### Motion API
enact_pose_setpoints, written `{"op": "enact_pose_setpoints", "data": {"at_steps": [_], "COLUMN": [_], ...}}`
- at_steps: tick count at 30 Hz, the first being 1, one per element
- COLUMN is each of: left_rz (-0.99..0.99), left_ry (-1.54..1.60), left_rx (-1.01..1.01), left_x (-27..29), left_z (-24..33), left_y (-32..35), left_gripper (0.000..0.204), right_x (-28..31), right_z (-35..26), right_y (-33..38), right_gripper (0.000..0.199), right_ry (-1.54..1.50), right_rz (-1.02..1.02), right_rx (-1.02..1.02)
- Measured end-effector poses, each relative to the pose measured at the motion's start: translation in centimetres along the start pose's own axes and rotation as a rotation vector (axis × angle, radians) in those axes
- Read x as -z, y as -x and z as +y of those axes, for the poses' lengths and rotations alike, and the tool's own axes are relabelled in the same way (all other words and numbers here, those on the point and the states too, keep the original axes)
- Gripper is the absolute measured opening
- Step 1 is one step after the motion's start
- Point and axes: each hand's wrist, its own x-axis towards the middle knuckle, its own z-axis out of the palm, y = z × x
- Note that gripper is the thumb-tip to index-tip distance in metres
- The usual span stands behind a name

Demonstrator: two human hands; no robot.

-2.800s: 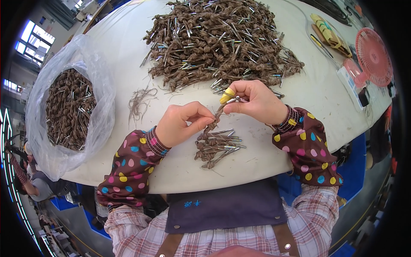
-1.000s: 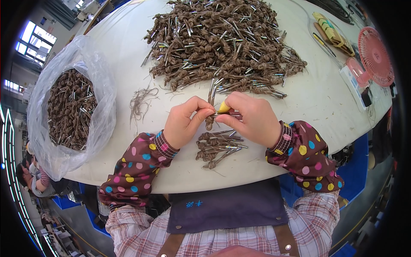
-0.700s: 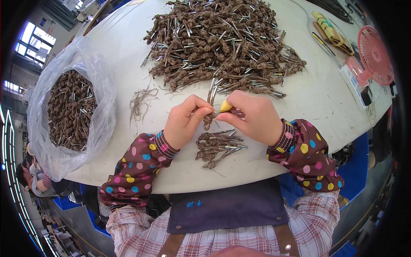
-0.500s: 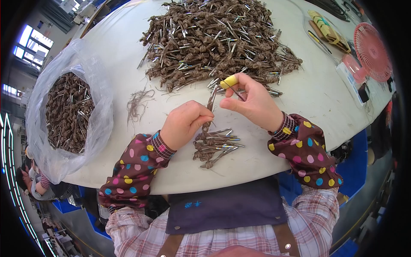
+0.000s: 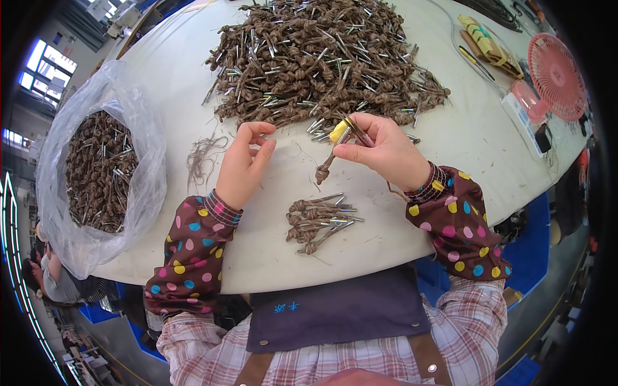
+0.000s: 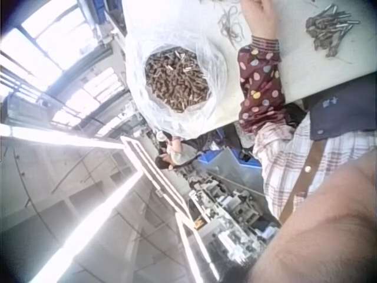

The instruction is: Assembling small metal clips onto leather or fabric tassels in a workshop.

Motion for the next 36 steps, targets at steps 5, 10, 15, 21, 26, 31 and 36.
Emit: {"op": "enact_pose_setpoints", "data": {"at_steps": [5, 10, 15, 21, 26, 31, 36], "left_rz": [-0.126, -0.275, -0.224, -0.16, 0.044, -0.251, -0.464], "left_ry": [-0.452, -0.344, -0.237, -0.254, -0.428, -0.214, -0.109], "left_rx": [-0.473, -0.349, -0.332, -0.252, -0.282, -0.327, -0.17], "left_x": [-1.0, -2.0, -2.2, -2.2, -0.8, -1.2, -1.1], "left_z": [2.3, 2.6, 2.0, 2.4, 1.3, 3.6, 2.5], "left_y": [0.9, 1.4, 1.5, 1.6, 0.5, 1.4, 1.3], "left_gripper": [0.025, 0.02, 0.016, 0.01, 0.021, 0.033, 0.038], "right_x": [0.1, -0.7, -1.2, -0.7, -0.4, -0.2, -0.3], "right_z": [0.0, -0.2, -0.6, 0.4, -0.3, -0.5, -0.7], "right_y": [0.1, 0.3, 0.5, 0.3, 0.4, 0.4, 0.5], "right_gripper": [0.021, 0.019, 0.019, 0.02, 0.021, 0.023, 0.024], "right_ry": [0.048, 0.084, 0.06, -0.01, -0.034, -0.073, -0.16], "right_rz": [-0.027, -0.02, 0.008, 0.034, 0.043, 0.012, -0.034], "right_rx": [-0.036, -0.006, 0.027, -0.016, -0.029, -0.068, -0.107]}}
